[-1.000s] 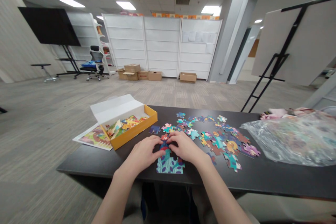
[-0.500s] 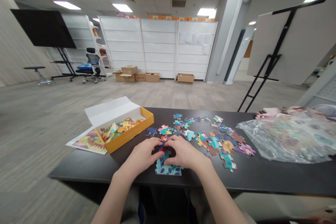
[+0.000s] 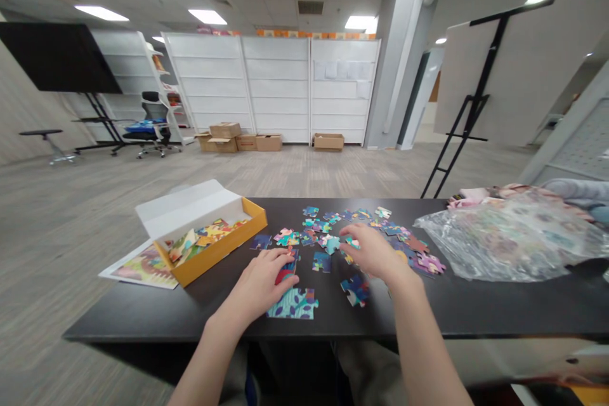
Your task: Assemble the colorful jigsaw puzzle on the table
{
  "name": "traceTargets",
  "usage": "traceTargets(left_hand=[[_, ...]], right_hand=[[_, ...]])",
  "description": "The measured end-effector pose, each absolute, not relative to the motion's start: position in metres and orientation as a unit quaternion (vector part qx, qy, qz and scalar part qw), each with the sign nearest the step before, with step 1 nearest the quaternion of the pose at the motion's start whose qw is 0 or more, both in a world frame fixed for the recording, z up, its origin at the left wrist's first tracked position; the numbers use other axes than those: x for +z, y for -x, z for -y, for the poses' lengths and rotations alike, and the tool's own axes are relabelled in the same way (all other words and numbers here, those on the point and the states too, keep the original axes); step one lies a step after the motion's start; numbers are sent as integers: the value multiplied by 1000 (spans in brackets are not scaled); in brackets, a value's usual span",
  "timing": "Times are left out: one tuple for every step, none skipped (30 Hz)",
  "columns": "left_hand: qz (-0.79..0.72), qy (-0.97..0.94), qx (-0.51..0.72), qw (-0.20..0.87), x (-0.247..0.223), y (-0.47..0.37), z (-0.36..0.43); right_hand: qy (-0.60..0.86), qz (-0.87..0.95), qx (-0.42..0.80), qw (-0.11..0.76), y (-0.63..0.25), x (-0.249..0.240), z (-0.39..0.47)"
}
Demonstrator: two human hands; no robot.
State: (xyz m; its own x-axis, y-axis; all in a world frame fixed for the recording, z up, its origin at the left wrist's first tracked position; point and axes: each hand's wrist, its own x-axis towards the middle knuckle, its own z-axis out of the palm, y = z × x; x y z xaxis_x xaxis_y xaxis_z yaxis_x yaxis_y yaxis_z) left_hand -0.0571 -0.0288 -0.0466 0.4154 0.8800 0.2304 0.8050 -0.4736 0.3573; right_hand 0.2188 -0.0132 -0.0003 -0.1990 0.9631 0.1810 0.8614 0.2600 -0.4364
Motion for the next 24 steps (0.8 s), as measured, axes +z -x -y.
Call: traceTargets(left_hand=[[-505,-836,191,95,-47,57,29],[-505,-837,188,96,-47,58,29],[-506,-837,186,97,-48,58,28],[-506,-837,185,99,-48,59,28],[-505,-838,184,99,-49,59,27],[-503,-838,184,100,-49,60,26],[-502,-839,186,99,-49,60,26],[-501,-839,189,98,-50,61,26],[-500,-839,193,98,-50,61,26],[-500,-838,195,98,-49,61,25],[-501,-837,196,100,-49,61,25],[-502,-836,196,102,-49,60,25],[-504,-835,195,104,-48,60,25],[-506,-834,194,105,-47,60,25],[-507,-833,194,106,-46,60,25],[-507,-833,193,107,-45,59,25],[-507,-833,192,107,-45,59,25],[-507,-834,191,106,-44,59,25],[-507,-834,191,104,-44,59,24],[-507,-835,190,102,-44,59,23],[-507,-835,190,99,-44,59,22],[-506,-835,190,97,-45,59,21],[-506,-836,189,96,-46,60,20],[-505,-837,186,97,-47,60,19]], right_hand=[[632,736,108,216,-235,1,13],[657,714,99,220,-252,2,13],[680,692,93,223,-267,3,14],[703,669,90,225,-282,3,16],[718,653,80,227,-295,2,18],[736,633,67,230,-307,2,20],[751,615,54,235,-318,1,22],[763,597,41,243,-327,0,25],[773,581,28,253,-335,0,27],[779,569,14,265,-341,1,29],[782,559,-1,276,-346,2,31],[783,553,-14,286,-350,4,33],[783,549,-26,292,-353,7,33],[782,548,-34,295,-355,10,33],[782,548,-37,295,-356,15,32],[782,550,-38,293,-356,19,30],[782,551,-38,290,-357,22,27],[781,553,-37,289,-356,25,24],[780,554,-35,289,-356,25,20],[780,554,-30,290,-356,24,17],[782,552,-25,290,-357,20,15],[786,548,-17,286,-358,15,13],[793,543,-7,277,-359,8,12],[800,539,4,262,-361,-1,12]])
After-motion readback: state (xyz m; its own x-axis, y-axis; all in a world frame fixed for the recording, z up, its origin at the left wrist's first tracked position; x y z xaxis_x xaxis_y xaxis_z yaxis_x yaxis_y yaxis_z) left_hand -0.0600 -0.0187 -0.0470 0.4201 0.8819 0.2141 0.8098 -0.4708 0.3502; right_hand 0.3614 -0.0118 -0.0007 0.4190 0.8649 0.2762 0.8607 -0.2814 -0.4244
